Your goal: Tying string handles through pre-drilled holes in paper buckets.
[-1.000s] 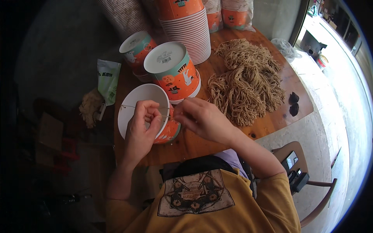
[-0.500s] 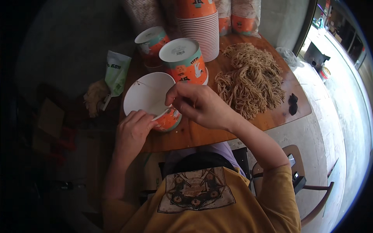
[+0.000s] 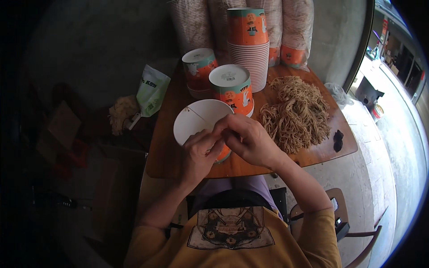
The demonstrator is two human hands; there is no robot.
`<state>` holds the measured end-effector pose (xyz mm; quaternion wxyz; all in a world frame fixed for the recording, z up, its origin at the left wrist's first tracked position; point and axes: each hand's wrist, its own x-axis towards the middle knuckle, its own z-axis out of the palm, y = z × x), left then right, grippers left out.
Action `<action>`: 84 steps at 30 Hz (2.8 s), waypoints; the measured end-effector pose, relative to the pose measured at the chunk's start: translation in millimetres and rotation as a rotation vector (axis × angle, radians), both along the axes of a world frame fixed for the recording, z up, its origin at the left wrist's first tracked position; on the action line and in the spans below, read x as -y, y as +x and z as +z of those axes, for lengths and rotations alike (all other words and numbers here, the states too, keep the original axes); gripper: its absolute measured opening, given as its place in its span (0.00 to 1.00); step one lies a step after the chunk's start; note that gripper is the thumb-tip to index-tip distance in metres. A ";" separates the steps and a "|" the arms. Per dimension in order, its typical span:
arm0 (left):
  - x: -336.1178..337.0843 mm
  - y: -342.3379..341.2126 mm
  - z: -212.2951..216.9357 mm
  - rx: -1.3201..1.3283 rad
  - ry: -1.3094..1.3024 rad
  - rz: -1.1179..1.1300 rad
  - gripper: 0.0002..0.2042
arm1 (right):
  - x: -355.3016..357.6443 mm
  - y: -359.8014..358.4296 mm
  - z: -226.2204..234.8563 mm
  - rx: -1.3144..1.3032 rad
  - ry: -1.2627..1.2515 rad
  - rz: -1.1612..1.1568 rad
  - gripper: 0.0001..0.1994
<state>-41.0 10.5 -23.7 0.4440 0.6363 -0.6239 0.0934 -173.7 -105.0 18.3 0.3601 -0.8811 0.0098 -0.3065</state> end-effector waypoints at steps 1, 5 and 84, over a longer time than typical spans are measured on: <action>-0.7 0.4 -2.8 0.003 -0.006 0.000 0.10 | -1.4 -0.6 -1.0 0.003 -0.006 0.000 0.10; -3.4 -0.2 -2.4 0.137 -0.099 0.073 0.10 | 0.1 -1.0 1.1 0.102 -0.041 0.002 0.10; -34.0 47.8 16.4 -0.850 -0.152 -1.000 0.23 | 155.2 110.4 -9.6 -0.044 -0.401 -0.435 0.23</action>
